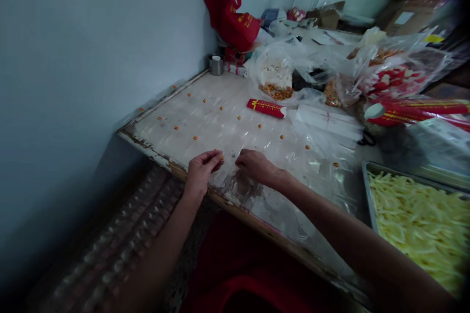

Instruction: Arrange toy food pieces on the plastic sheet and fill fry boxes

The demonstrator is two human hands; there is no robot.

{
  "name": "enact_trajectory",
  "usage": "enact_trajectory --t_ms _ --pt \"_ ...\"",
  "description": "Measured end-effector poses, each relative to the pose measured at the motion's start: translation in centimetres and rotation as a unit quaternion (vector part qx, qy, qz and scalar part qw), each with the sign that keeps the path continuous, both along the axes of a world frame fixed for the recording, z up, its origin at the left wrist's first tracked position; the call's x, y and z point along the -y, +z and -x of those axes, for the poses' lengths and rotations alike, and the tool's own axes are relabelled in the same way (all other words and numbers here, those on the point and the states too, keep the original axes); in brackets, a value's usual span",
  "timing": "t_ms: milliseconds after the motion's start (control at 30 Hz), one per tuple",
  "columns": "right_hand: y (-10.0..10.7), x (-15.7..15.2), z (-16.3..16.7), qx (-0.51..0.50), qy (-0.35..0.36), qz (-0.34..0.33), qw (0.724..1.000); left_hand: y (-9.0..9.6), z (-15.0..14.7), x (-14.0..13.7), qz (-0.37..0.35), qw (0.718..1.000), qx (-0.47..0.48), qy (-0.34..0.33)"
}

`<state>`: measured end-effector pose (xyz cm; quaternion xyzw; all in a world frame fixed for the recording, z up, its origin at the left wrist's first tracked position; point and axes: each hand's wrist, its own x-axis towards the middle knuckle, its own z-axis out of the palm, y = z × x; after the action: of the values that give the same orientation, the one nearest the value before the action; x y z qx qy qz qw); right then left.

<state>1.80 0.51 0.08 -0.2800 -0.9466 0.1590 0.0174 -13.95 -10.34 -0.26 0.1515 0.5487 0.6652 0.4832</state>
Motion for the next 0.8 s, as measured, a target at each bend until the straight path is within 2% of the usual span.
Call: enact_trajectory --t_ms 200,300,367,467,533,633,700,800 --pt "-0.1 -1.8 0.8 0.016 -0.168 0.031 0.985 -0.3 -0.3 -1.1 -0.006 0.997 0.065 -0.039" --pt "0.3 -2.5 0.2 -0.027 -0.154 0.06 0.986 -0.5 -0.2 -1.5 -0.017 0.996 0.067 -0.059" --pt "1.2 -2.5 -0.8 -0.115 -0.119 0.096 0.982 -0.5 -0.3 -1.9 -0.012 0.995 0.06 -0.081" --pt "2.9 -1.9 -2.7 -0.257 -0.079 0.186 0.945 0.0 -1.3 -3.0 -0.013 0.988 0.055 -0.144" --pt "3.8 -1.5 -4.2 -0.299 -0.071 0.277 0.91 0.5 -2.6 -3.8 -0.024 0.981 0.057 -0.186" --pt "4.1 -1.1 -6.8 -0.325 -0.127 0.367 0.862 1.4 -5.0 -4.7 -0.024 0.973 0.053 -0.224" --pt "3.4 -0.8 -8.6 -0.316 -0.197 0.363 0.854 1.8 -6.1 -5.0 -0.027 0.969 0.043 -0.24" --pt "1.6 0.2 -10.5 -0.242 -0.274 0.318 0.875 2.1 -5.6 -5.5 -0.05 0.977 -0.019 -0.205"
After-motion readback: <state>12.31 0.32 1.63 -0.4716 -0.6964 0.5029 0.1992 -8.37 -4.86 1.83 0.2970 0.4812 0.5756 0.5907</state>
